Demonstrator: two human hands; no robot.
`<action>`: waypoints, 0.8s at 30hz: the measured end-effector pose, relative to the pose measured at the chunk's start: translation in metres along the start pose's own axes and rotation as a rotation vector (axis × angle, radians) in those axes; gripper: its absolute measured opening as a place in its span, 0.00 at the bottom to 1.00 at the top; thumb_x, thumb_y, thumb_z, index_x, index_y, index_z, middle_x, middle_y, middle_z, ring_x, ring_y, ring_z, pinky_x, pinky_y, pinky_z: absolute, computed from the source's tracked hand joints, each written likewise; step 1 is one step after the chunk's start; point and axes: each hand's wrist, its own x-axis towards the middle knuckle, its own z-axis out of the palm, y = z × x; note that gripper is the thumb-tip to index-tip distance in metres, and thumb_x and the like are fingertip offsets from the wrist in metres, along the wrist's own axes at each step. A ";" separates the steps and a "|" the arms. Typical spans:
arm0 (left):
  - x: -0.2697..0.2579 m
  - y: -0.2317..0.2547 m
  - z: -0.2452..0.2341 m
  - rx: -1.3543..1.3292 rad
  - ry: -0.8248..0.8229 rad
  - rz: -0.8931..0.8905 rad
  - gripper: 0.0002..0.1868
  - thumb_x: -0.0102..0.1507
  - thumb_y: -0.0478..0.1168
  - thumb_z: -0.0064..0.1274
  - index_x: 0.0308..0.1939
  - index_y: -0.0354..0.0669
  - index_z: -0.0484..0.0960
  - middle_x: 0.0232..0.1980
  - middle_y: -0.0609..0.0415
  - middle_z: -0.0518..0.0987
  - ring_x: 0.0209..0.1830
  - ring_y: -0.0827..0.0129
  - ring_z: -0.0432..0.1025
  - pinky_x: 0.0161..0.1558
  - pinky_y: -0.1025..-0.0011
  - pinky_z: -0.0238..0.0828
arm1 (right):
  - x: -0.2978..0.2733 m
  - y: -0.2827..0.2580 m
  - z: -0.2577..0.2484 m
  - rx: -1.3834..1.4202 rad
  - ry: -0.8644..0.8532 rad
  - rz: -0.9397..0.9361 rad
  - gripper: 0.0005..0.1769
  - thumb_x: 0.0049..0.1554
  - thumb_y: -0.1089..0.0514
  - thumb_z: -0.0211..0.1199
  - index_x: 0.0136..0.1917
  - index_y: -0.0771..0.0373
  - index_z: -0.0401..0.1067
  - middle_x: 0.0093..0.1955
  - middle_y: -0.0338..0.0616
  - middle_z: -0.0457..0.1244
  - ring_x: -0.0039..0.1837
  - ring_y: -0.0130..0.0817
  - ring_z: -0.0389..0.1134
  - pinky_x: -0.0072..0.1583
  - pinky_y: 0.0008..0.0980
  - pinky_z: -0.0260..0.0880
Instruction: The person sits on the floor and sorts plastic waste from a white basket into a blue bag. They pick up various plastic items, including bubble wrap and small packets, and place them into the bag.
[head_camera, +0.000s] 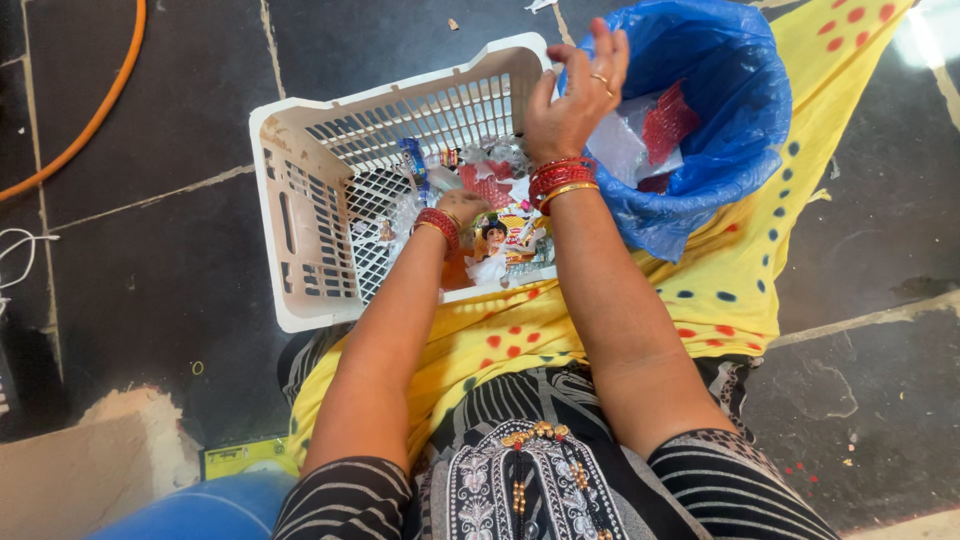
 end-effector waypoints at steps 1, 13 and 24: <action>-0.006 0.006 -0.003 -0.090 0.099 -0.013 0.19 0.59 0.47 0.63 0.51 0.44 0.88 0.56 0.49 0.84 0.53 0.64 0.78 0.61 0.68 0.70 | 0.000 -0.002 0.000 0.056 -0.058 0.003 0.08 0.52 0.66 0.63 0.45 0.58 0.75 0.63 0.54 0.64 0.70 0.55 0.59 0.71 0.52 0.57; -0.028 0.024 -0.044 -1.087 0.550 0.078 0.17 0.52 0.18 0.55 0.41 0.36 0.84 0.39 0.50 0.84 0.32 0.64 0.79 0.34 0.70 0.77 | -0.034 -0.008 0.027 0.069 -0.978 0.307 0.24 0.51 0.61 0.67 0.61 0.64 0.70 0.59 0.59 0.68 0.61 0.55 0.69 0.63 0.43 0.68; -0.059 0.028 -0.058 -0.966 0.638 0.159 0.28 0.55 0.25 0.66 0.56 0.41 0.73 0.51 0.47 0.77 0.43 0.65 0.76 0.41 0.72 0.77 | -0.045 0.016 0.054 0.499 -0.988 0.763 0.40 0.49 0.71 0.68 0.73 0.65 0.57 0.41 0.48 0.66 0.41 0.34 0.71 0.40 0.36 0.79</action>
